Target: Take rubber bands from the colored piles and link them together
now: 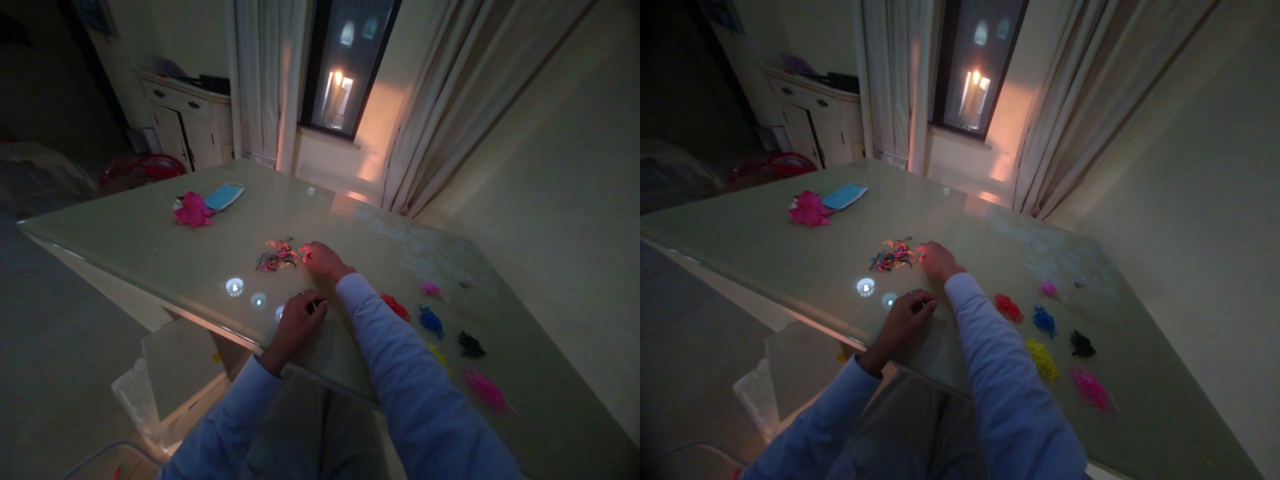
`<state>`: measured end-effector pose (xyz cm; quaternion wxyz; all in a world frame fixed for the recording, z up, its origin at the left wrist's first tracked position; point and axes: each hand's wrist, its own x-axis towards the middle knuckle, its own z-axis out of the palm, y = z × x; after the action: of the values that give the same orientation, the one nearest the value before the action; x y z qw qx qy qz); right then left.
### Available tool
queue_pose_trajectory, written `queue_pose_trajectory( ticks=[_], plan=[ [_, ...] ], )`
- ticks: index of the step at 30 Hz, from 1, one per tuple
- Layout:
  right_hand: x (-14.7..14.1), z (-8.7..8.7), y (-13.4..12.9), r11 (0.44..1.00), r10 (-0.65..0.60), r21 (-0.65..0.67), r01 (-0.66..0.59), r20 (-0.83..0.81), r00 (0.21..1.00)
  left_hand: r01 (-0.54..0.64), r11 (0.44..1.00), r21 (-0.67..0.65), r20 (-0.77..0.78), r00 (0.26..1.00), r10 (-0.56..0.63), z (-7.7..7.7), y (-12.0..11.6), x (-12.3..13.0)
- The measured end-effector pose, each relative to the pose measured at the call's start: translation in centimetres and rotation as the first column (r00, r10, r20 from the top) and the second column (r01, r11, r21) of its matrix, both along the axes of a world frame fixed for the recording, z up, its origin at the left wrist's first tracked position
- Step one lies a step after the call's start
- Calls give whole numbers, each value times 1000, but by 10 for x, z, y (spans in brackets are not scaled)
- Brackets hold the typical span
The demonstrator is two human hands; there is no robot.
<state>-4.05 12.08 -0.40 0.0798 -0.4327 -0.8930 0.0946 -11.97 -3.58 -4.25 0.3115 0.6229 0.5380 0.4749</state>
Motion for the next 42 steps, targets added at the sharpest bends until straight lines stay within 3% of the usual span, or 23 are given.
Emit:
queue_pose_trajectory(
  ticks=[8, 12, 17, 23, 30, 32, 35, 39, 42],
  plan=[
    [-9, -1, 2, 999, 39, 1, -40, 127, 991, -1, 1000, -9, 15, 1000, 1, 0, -1, 1],
    [-7, -4, -2, 1000, 15, -10, -14, 111, 994, -10, 1000, -16, 39, 999, 11, -1, -1, 1],
    [5, -10, -17, 995, -98, -12, 98, -86, 991, -14, 1000, -14, 110, 994, 16, -1, 0, 1],
    [29, -24, -57, 978, -202, -129, 165, -381, 902, -20, 999, -28, 157, 987, 25, 3, -1, 1],
    [60, -27, -102, 910, -413, -316, 268, -624, 663, -28, 998, -58, 174, 984, 38, 6, -3, -1],
    [67, -21, -117, 873, -481, -436, 219, -686, 546, -29, 997, -69, 174, 984, 40, 4, -2, -2],
    [76, -13, -140, 787, -607, -609, 98, -734, 305, -35, 996, -79, 174, 984, 48, 2, -1, -3],
    [91, -8, -169, 718, -696, -694, 45, -715, 63, -48, 996, -74, 146, 988, 59, 3, -1, -4],
    [103, -9, -185, 702, -708, -710, 52, -704, -48, -57, 995, -81, 148, 987, 68, 6, -2, -4]
  ],
)
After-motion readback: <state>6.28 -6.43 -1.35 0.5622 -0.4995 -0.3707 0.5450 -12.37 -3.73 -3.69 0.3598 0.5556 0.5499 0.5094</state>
